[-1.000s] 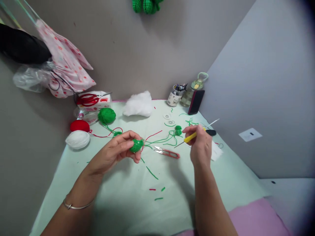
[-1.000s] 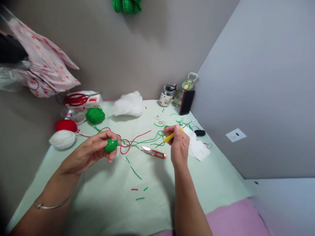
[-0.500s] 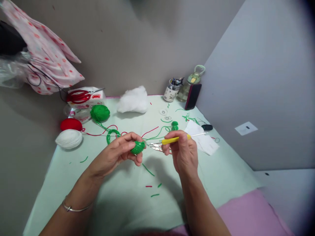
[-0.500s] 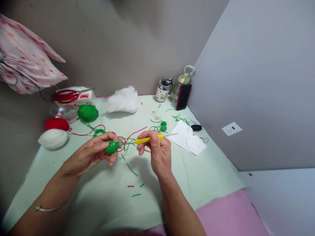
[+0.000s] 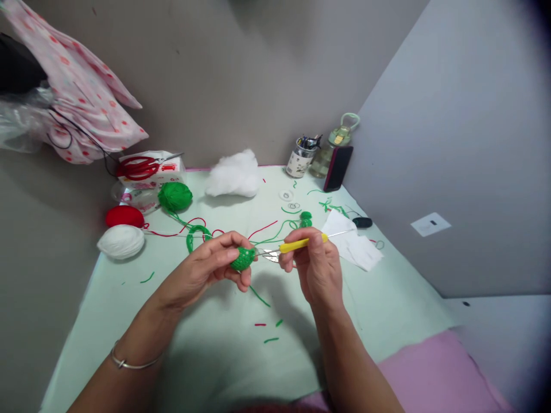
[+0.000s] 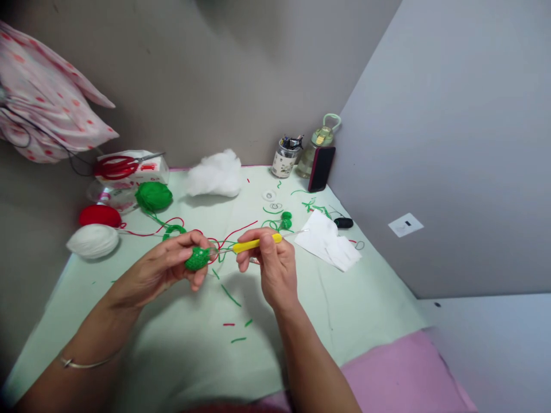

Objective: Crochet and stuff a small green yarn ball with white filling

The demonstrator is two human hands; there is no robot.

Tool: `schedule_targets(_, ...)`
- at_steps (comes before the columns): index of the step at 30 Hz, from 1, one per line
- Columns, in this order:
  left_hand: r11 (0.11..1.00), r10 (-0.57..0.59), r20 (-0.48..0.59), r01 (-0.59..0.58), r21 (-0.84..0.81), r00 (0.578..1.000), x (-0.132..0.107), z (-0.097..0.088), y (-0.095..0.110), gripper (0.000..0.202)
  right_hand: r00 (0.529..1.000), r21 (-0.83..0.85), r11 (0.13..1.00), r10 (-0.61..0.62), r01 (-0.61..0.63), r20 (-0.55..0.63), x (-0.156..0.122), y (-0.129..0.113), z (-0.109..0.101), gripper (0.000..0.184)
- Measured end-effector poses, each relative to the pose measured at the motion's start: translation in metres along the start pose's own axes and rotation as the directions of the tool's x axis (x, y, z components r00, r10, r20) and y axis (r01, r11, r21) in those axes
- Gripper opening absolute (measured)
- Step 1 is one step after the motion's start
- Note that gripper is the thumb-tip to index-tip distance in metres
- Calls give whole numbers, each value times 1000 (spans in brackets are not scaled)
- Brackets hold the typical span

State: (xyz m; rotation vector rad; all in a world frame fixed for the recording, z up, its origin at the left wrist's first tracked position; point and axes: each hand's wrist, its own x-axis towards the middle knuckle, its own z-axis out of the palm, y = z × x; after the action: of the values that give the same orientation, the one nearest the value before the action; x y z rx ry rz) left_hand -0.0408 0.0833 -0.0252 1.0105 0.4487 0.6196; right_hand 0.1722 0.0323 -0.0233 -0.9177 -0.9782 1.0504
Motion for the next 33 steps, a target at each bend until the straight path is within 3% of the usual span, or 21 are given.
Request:
schedule_targets(6,1000,22,-25,-22,-12,999,1,7,-3,16,994,77,995,53,-61,98,-3,4,6,13)
schedule_targets(16,998,63,-65,-62,5,996,3,4,-7,14,998,13,999,44,-43,-34,-5,12,9,20)
schedule_targets(29,997,73,-131,-69,38,989,4,8,-6,14,996,61,994,91,-92,22,-3,11,10,19)
schedule_targets(33,994,102,-205,-93,53,973,7,13,-9,15,999,-22,999,44,-44,18,-6,13,14,16)
